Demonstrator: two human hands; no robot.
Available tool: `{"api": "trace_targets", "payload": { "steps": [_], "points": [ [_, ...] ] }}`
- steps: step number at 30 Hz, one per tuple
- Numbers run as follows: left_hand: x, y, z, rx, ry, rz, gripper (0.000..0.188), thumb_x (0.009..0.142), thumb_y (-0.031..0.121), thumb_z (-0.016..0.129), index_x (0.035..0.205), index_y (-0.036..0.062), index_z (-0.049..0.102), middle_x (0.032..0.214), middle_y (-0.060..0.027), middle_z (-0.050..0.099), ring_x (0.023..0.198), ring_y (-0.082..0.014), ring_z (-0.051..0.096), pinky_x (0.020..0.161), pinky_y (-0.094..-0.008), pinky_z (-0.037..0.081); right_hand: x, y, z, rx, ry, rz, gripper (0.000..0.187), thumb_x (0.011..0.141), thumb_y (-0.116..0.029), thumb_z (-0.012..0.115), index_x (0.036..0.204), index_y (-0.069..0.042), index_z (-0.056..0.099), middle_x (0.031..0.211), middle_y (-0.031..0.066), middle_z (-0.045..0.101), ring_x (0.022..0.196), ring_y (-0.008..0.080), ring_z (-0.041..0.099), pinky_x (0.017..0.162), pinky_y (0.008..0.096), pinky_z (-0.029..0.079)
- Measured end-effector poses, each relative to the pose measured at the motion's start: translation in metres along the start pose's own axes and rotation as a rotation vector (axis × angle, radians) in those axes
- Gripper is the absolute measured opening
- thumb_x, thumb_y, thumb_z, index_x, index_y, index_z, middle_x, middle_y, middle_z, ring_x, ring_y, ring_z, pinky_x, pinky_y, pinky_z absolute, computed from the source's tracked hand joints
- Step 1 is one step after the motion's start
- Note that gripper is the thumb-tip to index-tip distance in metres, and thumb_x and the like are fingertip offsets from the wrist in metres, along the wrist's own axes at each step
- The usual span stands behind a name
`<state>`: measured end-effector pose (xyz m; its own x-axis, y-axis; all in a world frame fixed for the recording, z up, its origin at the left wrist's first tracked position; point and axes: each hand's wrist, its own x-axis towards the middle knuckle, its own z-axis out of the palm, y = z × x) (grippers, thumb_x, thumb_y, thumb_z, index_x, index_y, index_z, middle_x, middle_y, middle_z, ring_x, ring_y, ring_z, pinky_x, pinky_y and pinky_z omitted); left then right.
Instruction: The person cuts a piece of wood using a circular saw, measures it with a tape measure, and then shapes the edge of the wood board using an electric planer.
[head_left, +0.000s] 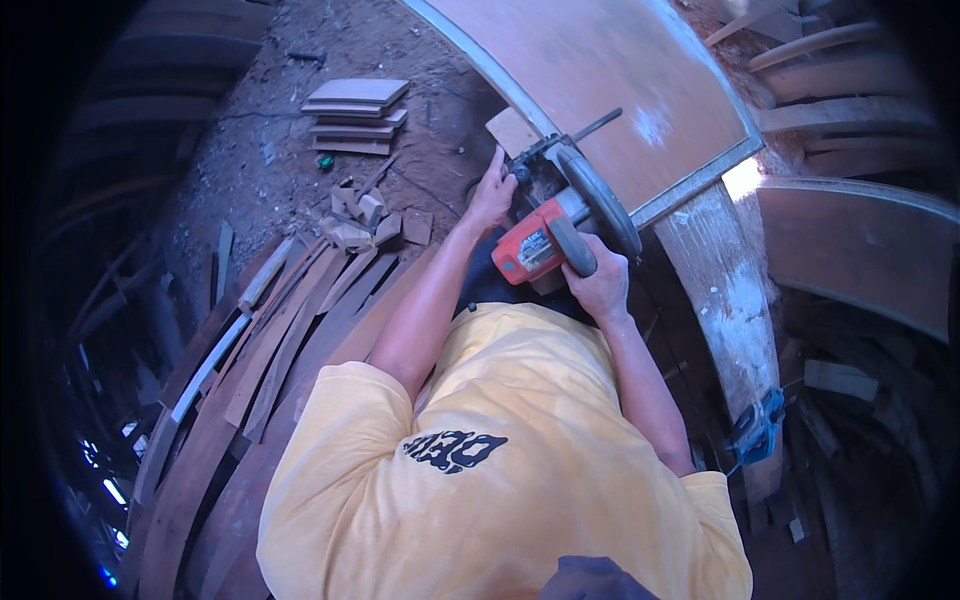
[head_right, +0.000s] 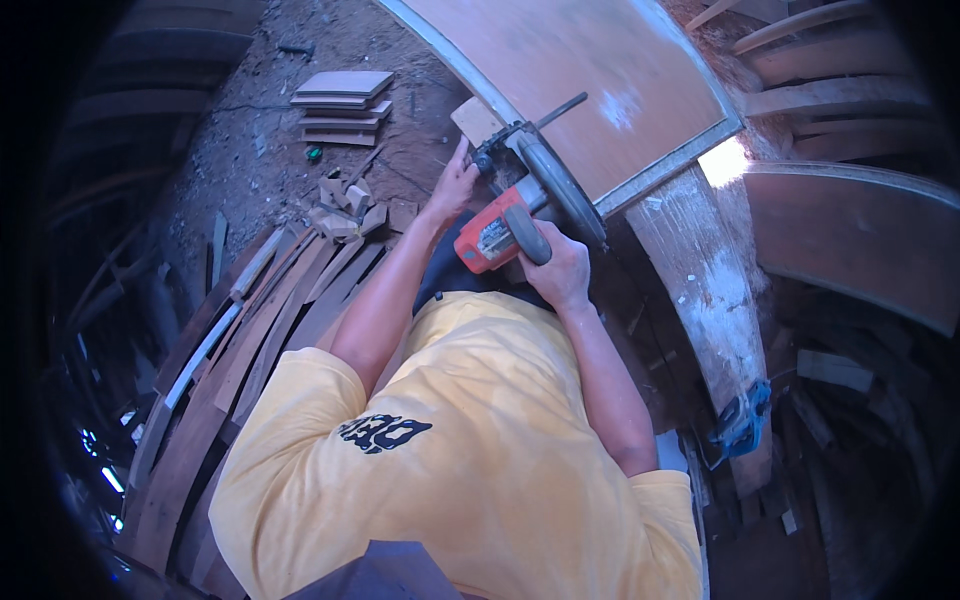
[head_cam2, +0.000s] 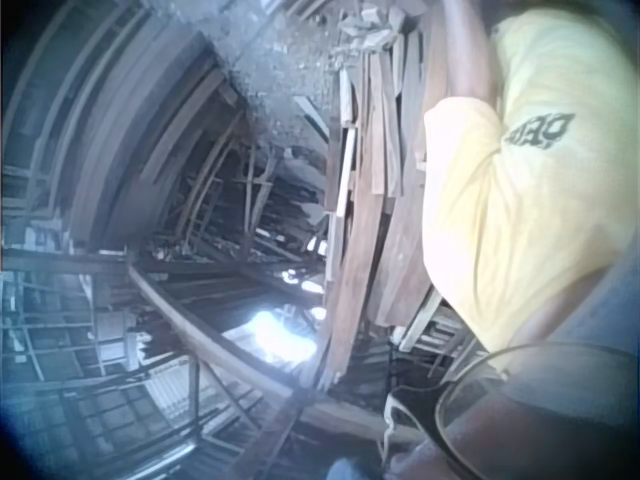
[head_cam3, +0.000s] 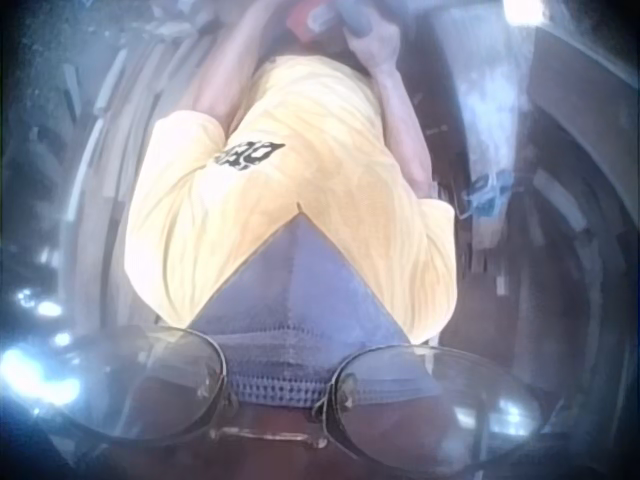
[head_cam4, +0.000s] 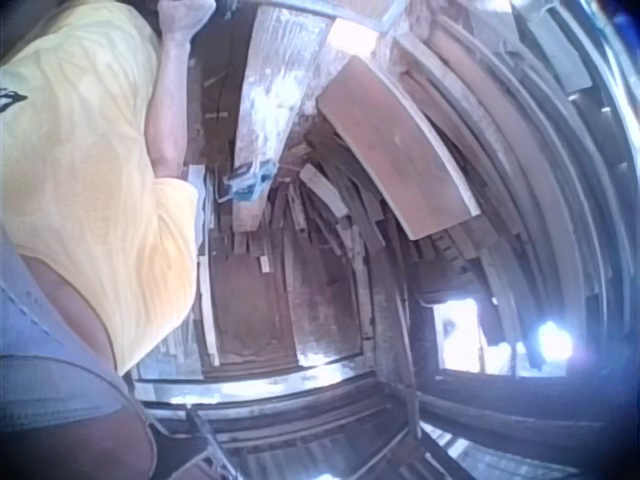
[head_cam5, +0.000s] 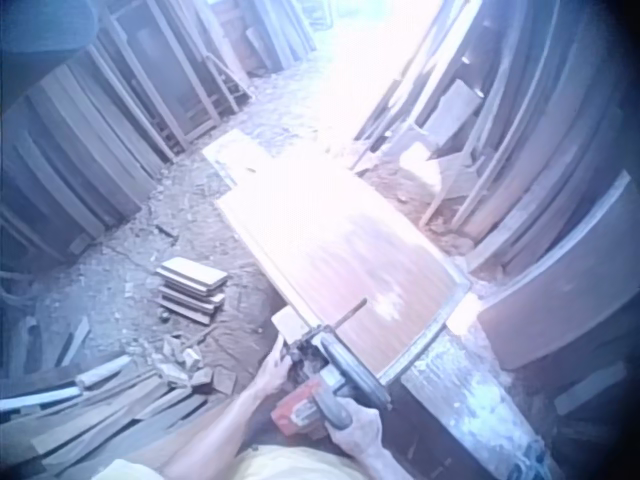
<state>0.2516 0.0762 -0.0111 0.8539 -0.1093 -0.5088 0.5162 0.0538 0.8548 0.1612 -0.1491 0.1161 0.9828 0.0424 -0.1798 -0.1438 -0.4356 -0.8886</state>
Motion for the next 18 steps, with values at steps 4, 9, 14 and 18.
{"api": "trace_targets", "payload": {
  "steps": [4,9,14,18],
  "points": [
    [0.01,0.01,-0.01,0.021,-0.006,0.076,0.076,0.1,0.002,0.044,0.165,-0.0026,0.004,0.152,-0.0167,0.045,0.135,-0.0195,0.046,0.115,-0.0273,0.031,0.017,-0.007,0.011,-0.001,0.004,-0.005,0.037,0.077,-0.008,0.081,0.113,-0.006,0.071,0.094,0.0198,0.075,0.091,0.037,0.074,0.079,0.0406,0.059],
    [0.024,0.026,-0.026,0.061,-0.032,0.029,0.077,0.099,0.001,0.044,0.165,-0.003,0.004,0.155,-0.0184,0.043,0.139,-0.0208,0.044,0.117,-0.0291,0.03,0.035,-0.016,0.024,0.0,0.04,-0.05,0.037,0.076,-0.011,0.083,0.111,-0.009,0.071,0.093,0.0174,0.074,0.086,0.0372,0.073,0.075,0.0418,0.06],
    [0.038,0.034,-0.052,-0.028,0.0,-0.024,0.076,0.1,-0.001,0.045,0.165,-0.003,0.004,0.16,-0.0199,0.039,0.144,-0.0225,0.042,0.12,-0.0321,0.03,0.055,-0.024,0.04,-0.005,0.045,-0.04,0.035,0.076,-0.013,0.083,0.109,-0.01,0.072,0.093,0.0165,0.074,0.084,0.0368,0.073,0.073,0.0421,0.06],
    [0.053,0.049,-0.065,0.052,-0.011,-0.06,0.075,0.103,0.003,0.049,0.165,-0.0012,0.007,0.141,-0.0117,0.053,0.123,-0.0157,0.053,0.105,-0.0275,0.043,0.074,-0.027,0.05,-0.001,0.06,-0.072,0.035,0.077,-0.016,0.082,0.11,-0.011,0.072,0.093,0.017,0.074,0.084,0.0371,0.072,0.074,0.0426,0.06]
  ]
}}
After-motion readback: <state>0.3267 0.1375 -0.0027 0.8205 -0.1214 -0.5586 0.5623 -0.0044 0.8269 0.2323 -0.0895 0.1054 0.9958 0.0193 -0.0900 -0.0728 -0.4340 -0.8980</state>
